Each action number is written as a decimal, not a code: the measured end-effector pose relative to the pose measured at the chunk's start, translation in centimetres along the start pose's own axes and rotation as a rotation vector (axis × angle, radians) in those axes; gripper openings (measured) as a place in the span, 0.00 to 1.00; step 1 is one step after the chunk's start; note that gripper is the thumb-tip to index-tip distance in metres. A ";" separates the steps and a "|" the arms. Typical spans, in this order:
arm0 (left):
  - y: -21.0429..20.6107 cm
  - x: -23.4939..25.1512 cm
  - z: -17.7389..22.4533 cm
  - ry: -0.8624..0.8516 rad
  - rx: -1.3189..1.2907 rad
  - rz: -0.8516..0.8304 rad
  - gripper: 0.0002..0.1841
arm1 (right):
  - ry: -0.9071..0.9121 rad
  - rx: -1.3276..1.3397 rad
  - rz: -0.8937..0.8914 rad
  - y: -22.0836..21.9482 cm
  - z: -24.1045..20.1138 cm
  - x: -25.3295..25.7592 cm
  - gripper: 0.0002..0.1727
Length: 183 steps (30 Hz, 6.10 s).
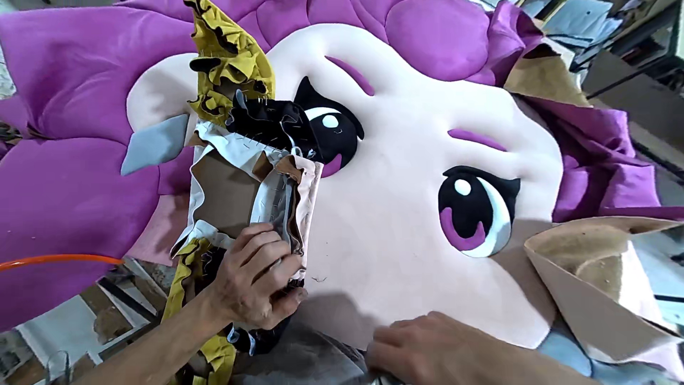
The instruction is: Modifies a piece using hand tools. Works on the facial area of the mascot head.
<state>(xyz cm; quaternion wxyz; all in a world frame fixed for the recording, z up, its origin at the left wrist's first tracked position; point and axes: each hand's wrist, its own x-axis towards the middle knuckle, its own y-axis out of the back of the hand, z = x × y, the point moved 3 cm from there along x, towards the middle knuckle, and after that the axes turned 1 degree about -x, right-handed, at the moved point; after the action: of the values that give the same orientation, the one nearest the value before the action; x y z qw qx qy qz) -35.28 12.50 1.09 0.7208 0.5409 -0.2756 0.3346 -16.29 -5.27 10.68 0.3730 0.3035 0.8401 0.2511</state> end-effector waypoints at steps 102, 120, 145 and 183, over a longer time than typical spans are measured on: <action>-1.8 0.8 1.2 -0.039 0.051 -0.321 0.19 | -0.639 0.694 0.407 4.1 5.2 5.4 0.13; -0.2 2.5 -1.5 0.306 -0.018 -0.322 0.16 | -0.574 -0.706 0.616 4.6 -2.9 -1.2 0.33; -1.0 3.3 -0.7 0.392 -0.004 -0.499 0.26 | -1.022 -0.893 0.678 -2.2 -4.9 6.9 0.37; -0.9 4.8 -0.8 0.357 0.047 -0.833 0.35 | -1.188 -0.449 0.813 -5.1 -6.1 8.7 0.46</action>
<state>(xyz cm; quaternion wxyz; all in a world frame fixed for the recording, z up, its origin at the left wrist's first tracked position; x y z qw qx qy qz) -31.52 14.03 4.01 0.8178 0.5556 0.1019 0.1102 -27.41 -3.89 6.90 0.6942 0.5906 0.2478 0.3284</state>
